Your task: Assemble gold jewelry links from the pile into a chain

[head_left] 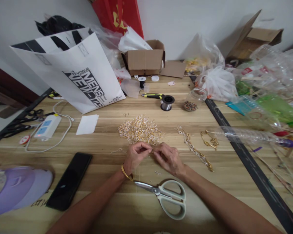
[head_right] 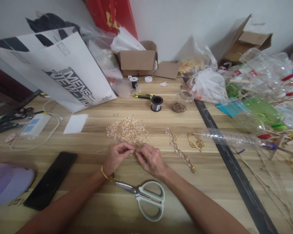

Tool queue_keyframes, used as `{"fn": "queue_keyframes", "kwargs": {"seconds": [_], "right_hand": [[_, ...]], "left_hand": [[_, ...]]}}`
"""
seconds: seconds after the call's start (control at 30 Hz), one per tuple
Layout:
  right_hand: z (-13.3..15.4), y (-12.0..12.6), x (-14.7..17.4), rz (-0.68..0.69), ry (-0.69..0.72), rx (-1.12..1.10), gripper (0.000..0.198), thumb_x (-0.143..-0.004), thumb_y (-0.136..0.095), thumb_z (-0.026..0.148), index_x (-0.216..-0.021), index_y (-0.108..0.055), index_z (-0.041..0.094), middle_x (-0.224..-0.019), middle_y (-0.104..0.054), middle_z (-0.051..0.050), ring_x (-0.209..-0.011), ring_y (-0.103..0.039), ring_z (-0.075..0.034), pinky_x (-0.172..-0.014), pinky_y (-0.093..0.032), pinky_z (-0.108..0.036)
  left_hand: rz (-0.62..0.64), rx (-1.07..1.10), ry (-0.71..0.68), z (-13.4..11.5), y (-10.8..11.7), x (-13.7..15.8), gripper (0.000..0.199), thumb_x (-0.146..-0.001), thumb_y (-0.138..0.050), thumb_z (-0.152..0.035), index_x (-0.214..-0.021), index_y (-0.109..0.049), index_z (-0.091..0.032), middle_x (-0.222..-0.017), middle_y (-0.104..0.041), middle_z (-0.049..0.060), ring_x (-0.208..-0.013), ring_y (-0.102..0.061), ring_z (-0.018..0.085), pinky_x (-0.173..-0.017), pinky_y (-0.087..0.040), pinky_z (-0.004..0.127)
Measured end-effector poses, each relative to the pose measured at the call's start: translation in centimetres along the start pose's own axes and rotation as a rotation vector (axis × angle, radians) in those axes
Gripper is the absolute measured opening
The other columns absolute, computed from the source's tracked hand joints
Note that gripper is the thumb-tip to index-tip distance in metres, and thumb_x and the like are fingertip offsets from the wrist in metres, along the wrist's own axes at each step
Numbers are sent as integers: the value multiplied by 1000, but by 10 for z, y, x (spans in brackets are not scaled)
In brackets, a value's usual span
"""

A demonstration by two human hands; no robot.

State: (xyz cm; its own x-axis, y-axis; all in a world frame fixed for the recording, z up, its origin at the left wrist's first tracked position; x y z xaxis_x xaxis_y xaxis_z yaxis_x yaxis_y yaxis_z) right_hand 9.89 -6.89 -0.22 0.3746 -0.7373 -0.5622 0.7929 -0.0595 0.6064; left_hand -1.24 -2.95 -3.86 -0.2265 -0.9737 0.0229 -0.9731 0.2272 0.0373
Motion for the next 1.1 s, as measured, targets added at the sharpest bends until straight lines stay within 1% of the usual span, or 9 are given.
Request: {"fn": "queue_keyframes", "kwargs": {"seconds": [0.3, 0.47, 0.87, 1.1], "right_hand": [[-1, 0, 1, 3, -7, 15, 4, -88, -50, 16, -89, -53, 19, -78, -60, -4, -67, -56, -12, -58, -42, -23], [-1, 2, 0, -12, -8, 21, 4, -88, -50, 16, -89, -53, 19, -77, -59, -3, -67, -55, -12, -58, -42, -22], [-1, 1, 0, -10, -17, 7, 7, -88, -50, 15, -93, -53, 19, -80, -61, -4, -70, -56, -13, -61, -44, -24], [-5, 0, 1, -14, -43, -39, 10, -89, -50, 17, -98, -53, 20, -81, -61, -5, -72, -58, -14, -62, -46, -24]], "left_hand": [[27, -18, -21, -2, -4, 1, 4, -69, -67, -17, -68, -65, -13, -73, -67, 4, -70, -60, 13, -68, -47, 23], [36, -22, -21, -2, -5, 1, 3, -69, -66, -16, -69, -65, -13, -75, -67, 4, -73, -60, 14, -70, -47, 24], [50, -39, -7, -2, -5, 2, 4, -70, -66, -17, -72, -66, -13, -77, -68, 5, -74, -61, 14, -71, -48, 23], [51, -28, -62, -8, -6, 2, 3, -70, -65, -15, -70, -66, -13, -77, -67, 5, -75, -62, 15, -73, -50, 25]]}}
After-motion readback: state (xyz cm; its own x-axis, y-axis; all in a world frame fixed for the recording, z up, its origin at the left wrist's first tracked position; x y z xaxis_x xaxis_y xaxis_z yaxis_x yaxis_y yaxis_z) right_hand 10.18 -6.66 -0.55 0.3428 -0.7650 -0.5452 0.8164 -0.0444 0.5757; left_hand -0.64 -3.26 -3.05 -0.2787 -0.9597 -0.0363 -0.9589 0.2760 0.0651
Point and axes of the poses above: each hand's wrist, its own x-axis away from the middle knuckle, its own y-axis out of the back of the hand, z = x × y, the point moved 10 cm from there along -x, towards the middle knuckle
